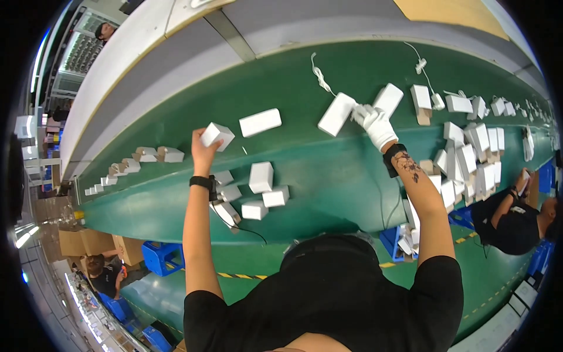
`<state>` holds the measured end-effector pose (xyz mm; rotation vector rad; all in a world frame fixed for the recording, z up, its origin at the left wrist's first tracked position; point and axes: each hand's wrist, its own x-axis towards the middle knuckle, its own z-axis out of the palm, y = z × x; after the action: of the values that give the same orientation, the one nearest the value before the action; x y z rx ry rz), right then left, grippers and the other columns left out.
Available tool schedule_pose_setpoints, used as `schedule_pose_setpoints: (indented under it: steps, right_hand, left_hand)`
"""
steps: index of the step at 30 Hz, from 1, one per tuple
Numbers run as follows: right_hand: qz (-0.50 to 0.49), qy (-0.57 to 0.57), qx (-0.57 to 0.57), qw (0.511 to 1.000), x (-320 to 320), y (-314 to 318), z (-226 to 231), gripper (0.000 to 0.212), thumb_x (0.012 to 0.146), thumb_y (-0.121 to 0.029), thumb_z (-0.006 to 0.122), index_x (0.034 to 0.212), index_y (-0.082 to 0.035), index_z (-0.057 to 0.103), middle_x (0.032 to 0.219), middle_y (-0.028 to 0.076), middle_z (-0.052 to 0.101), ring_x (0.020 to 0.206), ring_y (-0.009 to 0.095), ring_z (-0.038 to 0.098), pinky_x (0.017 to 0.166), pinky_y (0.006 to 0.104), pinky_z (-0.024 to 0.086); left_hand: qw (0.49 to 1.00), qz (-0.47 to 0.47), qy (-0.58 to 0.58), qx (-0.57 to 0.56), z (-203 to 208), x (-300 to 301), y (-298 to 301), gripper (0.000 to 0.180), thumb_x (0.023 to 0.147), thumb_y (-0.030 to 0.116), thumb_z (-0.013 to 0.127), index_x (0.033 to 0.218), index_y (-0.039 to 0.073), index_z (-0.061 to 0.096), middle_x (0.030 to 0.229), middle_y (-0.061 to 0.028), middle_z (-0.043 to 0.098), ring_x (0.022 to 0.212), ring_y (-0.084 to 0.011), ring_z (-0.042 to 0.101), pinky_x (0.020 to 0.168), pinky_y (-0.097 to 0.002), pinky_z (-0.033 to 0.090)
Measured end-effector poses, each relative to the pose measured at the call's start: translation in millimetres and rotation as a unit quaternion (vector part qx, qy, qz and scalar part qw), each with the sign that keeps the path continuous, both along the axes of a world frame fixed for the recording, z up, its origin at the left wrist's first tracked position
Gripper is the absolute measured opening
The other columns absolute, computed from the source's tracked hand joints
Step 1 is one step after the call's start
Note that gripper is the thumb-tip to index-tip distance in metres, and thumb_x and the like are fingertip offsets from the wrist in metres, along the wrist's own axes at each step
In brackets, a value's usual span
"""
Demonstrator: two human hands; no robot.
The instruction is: The person picks up a power adapter and a box, places the adapter inside, and closes the box lid before setting it on the conveyor belt. This process is repeated for several power adapters and boxes.
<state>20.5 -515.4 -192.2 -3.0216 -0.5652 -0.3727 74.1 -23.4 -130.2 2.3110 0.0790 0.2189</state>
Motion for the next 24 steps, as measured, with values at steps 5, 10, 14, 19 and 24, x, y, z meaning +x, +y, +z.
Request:
schedule_pose_setpoints:
  steps: [5, 10, 14, 19, 24]
  right_hand:
    - [0.114, 0.005, -0.164, 0.980, 68, -9, -52, 0.026, 0.085, -0.022, 0.052, 0.110, -0.016, 0.056, 0.104, 0.007, 0.059, 0.085, 0.020, 0.062, 0.067, 0.0376, 0.051]
    - [0.134, 0.151, -0.228, 0.953, 99, -12, -59, 0.018, 0.085, -0.023, 0.052, 0.101, -0.015, 0.058, 0.086, 0.005, 0.060, 0.072, 0.020, 0.061, 0.056, 0.0389, 0.050]
    - [0.141, 0.123, -0.230, 0.955, 114, -7, -70, 0.013, 0.085, -0.023, 0.054, 0.091, -0.015, 0.062, 0.075, 0.004, 0.060, 0.070, 0.021, 0.062, 0.055, 0.0399, 0.050]
    - [-0.005, 0.060, 0.088, 0.994, 127, -1, -42, 0.015, 0.079, -0.020, 0.063, 0.091, -0.011, 0.067, 0.080, 0.007, 0.064, 0.078, 0.026, 0.065, 0.065, 0.0405, 0.052]
    - [-0.042, 0.014, 0.178, 0.983, 106, -45, 36, 0.035, 0.076, -0.008, 0.064, 0.111, -0.008, 0.062, 0.109, 0.011, 0.065, 0.095, 0.027, 0.064, 0.081, 0.0334, 0.051]
  left_hand:
    - [0.995, 0.058, 0.005, -0.083, -106, 43, 74, 0.065, 0.065, 0.005, 0.080, 0.116, 0.002, 0.039, 0.102, -0.0149, 0.054, 0.092, -0.0264, 0.055, 0.085, -0.0366, 0.046]
    - [0.932, 0.098, 0.289, 0.195, -127, 52, 50, 0.078, 0.070, 0.026, 0.079, 0.129, 0.012, 0.030, 0.117, -0.0231, 0.053, 0.106, -0.0393, 0.056, 0.089, -0.0470, 0.046]
    - [0.878, 0.119, 0.367, 0.284, -80, 49, 31, 0.092, 0.071, 0.036, 0.077, 0.140, 0.017, 0.020, 0.125, -0.0238, 0.049, 0.111, -0.0404, 0.053, 0.092, -0.0529, 0.042]
    - [0.928, 0.152, 0.018, 0.339, -24, 34, -10, 0.088, 0.072, 0.031, 0.076, 0.142, 0.016, 0.024, 0.130, -0.0174, 0.048, 0.112, -0.0353, 0.054, 0.093, -0.0471, 0.043]
    - [0.880, -0.185, 0.215, -0.381, 64, -42, -134, 0.048, 0.092, 0.035, 0.054, 0.125, 0.000, 0.051, 0.123, -0.0142, 0.057, 0.111, -0.0241, 0.056, 0.094, -0.0378, 0.045]
